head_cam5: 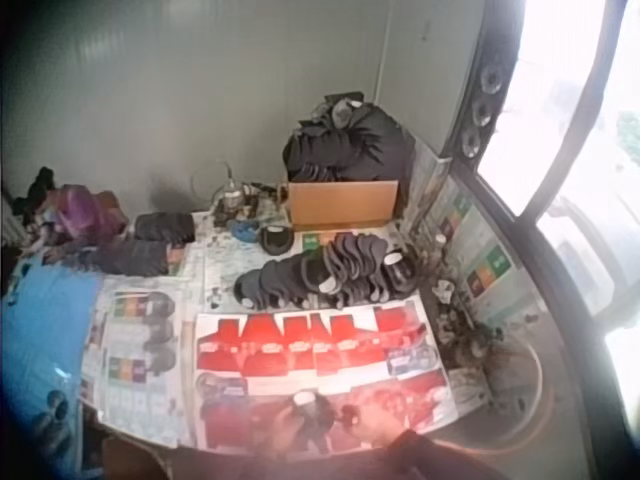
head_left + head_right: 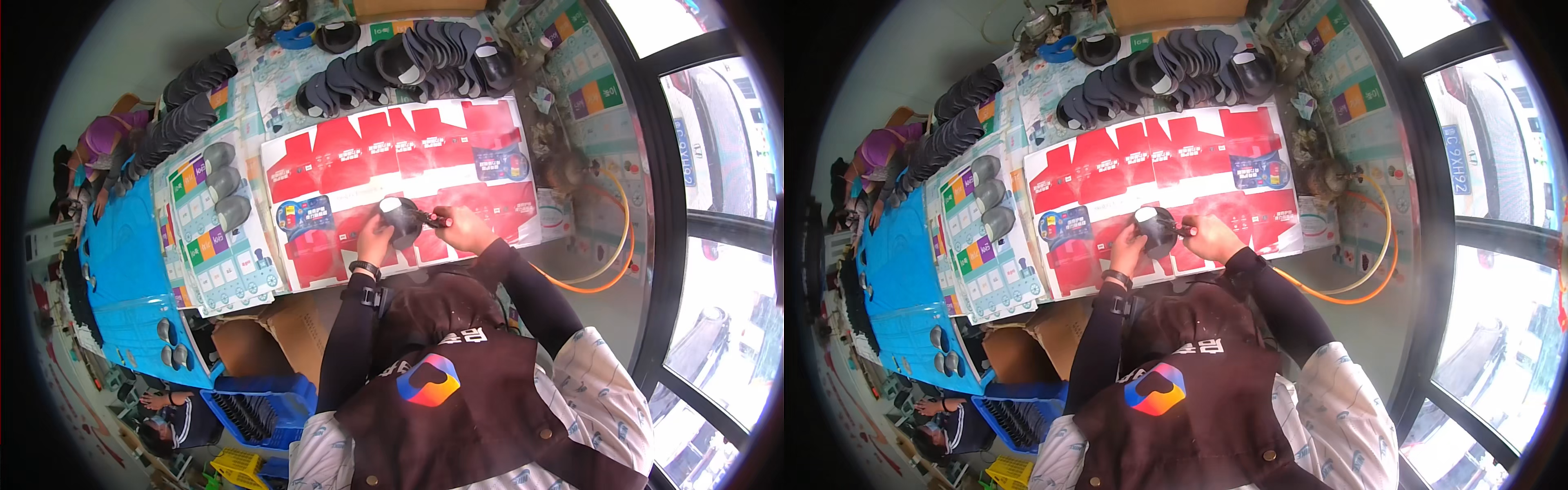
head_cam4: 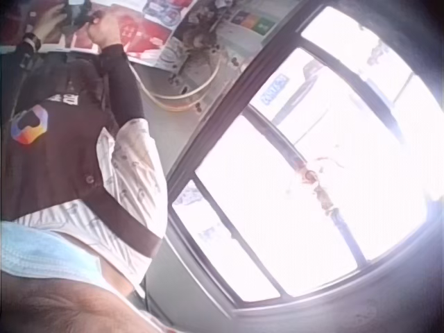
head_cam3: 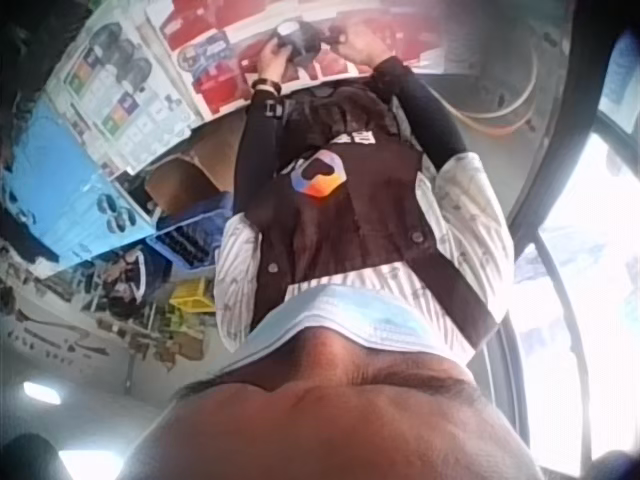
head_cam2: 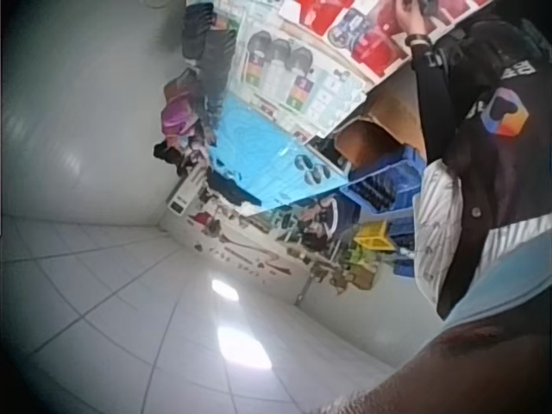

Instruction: Applying glue to shoe components and organizing them for production.

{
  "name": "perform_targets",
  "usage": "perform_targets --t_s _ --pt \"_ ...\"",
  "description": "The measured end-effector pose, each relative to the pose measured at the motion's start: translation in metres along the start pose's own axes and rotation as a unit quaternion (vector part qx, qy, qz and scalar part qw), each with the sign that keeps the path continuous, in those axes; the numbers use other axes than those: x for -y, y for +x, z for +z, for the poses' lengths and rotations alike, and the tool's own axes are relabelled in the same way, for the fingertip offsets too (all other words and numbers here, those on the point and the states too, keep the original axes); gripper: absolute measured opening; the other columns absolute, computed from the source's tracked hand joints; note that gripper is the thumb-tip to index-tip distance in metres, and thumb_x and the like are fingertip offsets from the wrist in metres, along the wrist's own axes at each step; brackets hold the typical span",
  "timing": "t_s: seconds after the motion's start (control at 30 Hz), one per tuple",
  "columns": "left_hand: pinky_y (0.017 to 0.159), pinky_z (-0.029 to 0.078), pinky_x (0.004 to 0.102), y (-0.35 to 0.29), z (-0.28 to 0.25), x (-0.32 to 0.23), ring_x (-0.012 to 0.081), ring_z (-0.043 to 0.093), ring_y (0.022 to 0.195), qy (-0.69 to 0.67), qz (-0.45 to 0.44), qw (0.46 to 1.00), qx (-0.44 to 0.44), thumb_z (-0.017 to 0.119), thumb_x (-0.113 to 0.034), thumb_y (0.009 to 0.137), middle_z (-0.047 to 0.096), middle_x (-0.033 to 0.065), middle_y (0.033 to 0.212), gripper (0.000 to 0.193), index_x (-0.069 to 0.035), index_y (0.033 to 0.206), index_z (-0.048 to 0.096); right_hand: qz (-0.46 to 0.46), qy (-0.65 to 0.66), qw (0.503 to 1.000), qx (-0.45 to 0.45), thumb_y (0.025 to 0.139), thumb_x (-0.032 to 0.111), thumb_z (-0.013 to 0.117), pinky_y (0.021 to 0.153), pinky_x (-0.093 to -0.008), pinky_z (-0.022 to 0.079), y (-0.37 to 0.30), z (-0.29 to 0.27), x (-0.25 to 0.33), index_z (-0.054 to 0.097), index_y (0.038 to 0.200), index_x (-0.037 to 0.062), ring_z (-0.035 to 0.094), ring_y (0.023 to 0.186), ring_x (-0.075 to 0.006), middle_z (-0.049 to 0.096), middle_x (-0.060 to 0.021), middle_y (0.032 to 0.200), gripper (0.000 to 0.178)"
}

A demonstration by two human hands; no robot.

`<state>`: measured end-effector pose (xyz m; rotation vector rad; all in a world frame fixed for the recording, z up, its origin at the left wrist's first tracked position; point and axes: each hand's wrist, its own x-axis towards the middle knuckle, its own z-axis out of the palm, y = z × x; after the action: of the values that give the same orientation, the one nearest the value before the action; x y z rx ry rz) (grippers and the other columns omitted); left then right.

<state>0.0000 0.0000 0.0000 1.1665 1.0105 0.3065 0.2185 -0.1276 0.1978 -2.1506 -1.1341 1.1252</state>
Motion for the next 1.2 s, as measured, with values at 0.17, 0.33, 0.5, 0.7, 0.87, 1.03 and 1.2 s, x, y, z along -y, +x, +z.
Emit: perform_targets --t_s 0.17,0.33,0.5,0.7,0.87,1.03,1.2 --pt "0.093 0.055 0.0339 -0.006 0.003 -0.011 0.0229 0.070 0.109 0.049 0.009 0.999 -0.014 0.079 -0.015 0.085 0.070 0.0175 0.126 0.063 0.007 0.139 0.055 -0.043 0.053 0.995 -0.076 0.087 0.015 0.058 0.080 -0.0520 0.052 0.001 0.003 0.009 0.069 0.099 -0.0012 0.065 0.092 -0.0475 0.068 -0.0277 0.090 0.023" --pt "0.092 0.055 0.0345 -0.008 0.000 -0.012 0.0243 0.070 0.110 0.061 0.042 0.997 -0.027 0.080 -0.017 0.085 0.070 0.0187 0.125 0.062 0.007 0.137 0.056 0.017 -0.008 0.999 -0.038 0.085 0.016 0.058 0.081 -0.0539 0.051 -0.011 -0.008 -0.001 0.070 0.099 -0.0012 0.065 0.091 -0.0489 0.067 -0.0300 0.090 0.025" --pt "0.093 0.055 0.0362 -0.009 0.013 -0.015 0.0265 0.070 0.110 0.109 0.079 0.990 -0.046 0.081 -0.019 0.084 0.070 0.0196 0.125 0.062 0.006 0.135 0.058 0.001 0.033 0.999 -0.040 0.085 0.016 0.058 0.082 -0.0544 0.051 -0.016 -0.005 0.002 0.070 0.102 -0.0015 0.065 0.093 -0.0490 0.067 -0.0310 0.092 0.026" --pt "0.092 0.056 0.0363 -0.015 0.021 -0.026 0.0272 0.071 0.108 0.132 0.068 0.988 -0.052 0.083 -0.021 0.083 0.070 0.0192 0.124 0.061 0.005 0.133 0.059 0.013 0.023 0.998 -0.057 0.086 0.016 0.058 0.081 -0.0541 0.050 -0.016 -0.014 -0.010 0.069 0.104 0.0002 0.064 0.094 -0.0490 0.067 -0.0303 0.092 0.026" --pt "0.092 0.055 0.0371 -0.016 0.026 -0.028 0.0271 0.071 0.109 0.112 0.055 0.991 -0.051 0.084 -0.022 0.082 0.071 0.0187 0.122 0.062 0.005 0.133 0.059 -0.002 0.027 0.998 -0.060 0.084 0.015 0.060 0.077 -0.0529 0.049 -0.014 -0.009 -0.008 0.067 0.102 0.0007 0.064 0.091 -0.0491 0.066 -0.0286 0.089 0.023" --pt "0.093 0.055 0.0371 -0.014 0.023 -0.028 0.0267 0.071 0.110 0.120 0.055 0.990 -0.049 0.084 -0.022 0.082 0.071 0.0186 0.123 0.061 0.004 0.132 0.060 -0.027 0.028 0.995 -0.096 0.084 0.015 0.061 0.071 -0.0514 0.047 -0.010 -0.008 -0.010 0.065 0.100 0.0003 0.063 0.086 -0.0496 0.065 -0.0274 0.085 0.022" --pt "0.094 0.056 0.0374 -0.016 0.024 -0.029 0.0267 0.070 0.111 0.114 0.051 0.991 -0.053 0.084 -0.021 0.083 0.071 0.0187 0.124 0.060 0.003 0.131 0.060 0.029 0.004 0.999 -0.040 0.085 0.015 0.058 0.079 -0.0555 0.049 -0.022 -0.015 -0.015 0.068 0.102 -0.0001 0.064 0.093 -0.0498 0.067 -0.0298 0.091 0.025"
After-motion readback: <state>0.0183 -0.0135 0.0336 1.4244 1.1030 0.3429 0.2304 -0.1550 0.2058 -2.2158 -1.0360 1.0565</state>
